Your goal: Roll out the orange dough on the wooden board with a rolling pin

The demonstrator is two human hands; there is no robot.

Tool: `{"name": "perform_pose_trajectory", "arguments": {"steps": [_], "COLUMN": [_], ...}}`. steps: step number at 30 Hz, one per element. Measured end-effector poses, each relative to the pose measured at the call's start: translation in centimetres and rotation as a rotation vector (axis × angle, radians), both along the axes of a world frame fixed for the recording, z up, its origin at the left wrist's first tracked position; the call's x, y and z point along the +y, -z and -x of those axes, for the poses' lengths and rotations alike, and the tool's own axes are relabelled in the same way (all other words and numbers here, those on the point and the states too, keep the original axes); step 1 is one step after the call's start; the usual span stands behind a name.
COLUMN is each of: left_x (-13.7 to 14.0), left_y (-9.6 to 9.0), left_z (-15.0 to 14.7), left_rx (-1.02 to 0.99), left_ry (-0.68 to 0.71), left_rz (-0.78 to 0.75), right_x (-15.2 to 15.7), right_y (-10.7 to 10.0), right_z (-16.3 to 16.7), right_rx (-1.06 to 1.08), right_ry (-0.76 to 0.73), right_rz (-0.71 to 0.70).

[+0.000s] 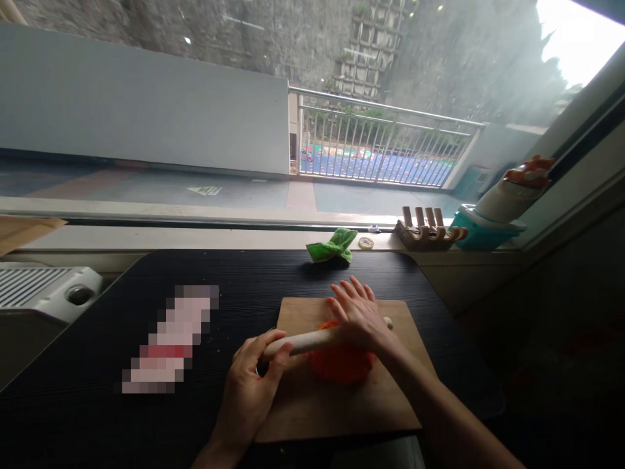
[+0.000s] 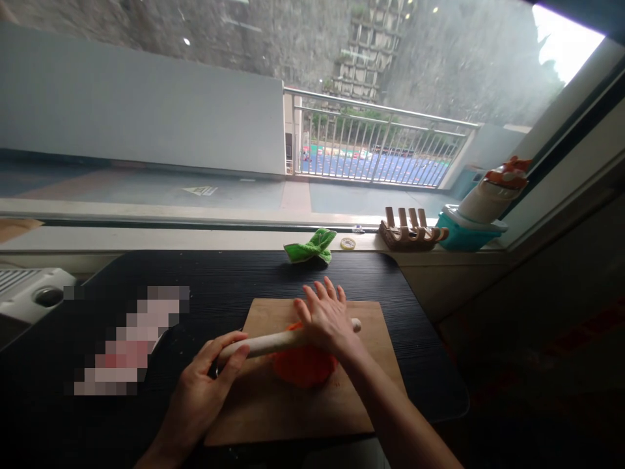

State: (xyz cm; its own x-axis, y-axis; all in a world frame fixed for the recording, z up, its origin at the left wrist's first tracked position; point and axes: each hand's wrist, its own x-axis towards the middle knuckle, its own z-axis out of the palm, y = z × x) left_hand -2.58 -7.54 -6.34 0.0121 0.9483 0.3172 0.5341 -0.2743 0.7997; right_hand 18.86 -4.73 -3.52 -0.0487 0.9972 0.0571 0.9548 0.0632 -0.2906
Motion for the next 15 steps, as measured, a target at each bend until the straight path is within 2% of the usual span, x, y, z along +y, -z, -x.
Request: {"name": "perform_pose_trajectory", "arguments": {"steps": [3,9,15], "left_x": [0.2,-2.7,-3.5], "left_y": [0.1,0.3,0.2], "left_z": [0.2,1.2,1.8], "left_rx": [0.043,0.252,0.368], "left_ry": [0.006,0.19,0.147], "left_rz": [-0.042,-0.312,-0.399], "right_x": [1.8,-1.5,3.0], "right_y": [-0.7,-0.8,-0.9], "right_z": [-0.1,-1.3,-0.4], "right_rx": [0.021,-0.023,-0.019], "right_ry": [-0.037,-0.344,-0.427], "right_rz": [0.011,-0.016,-0.002]}}
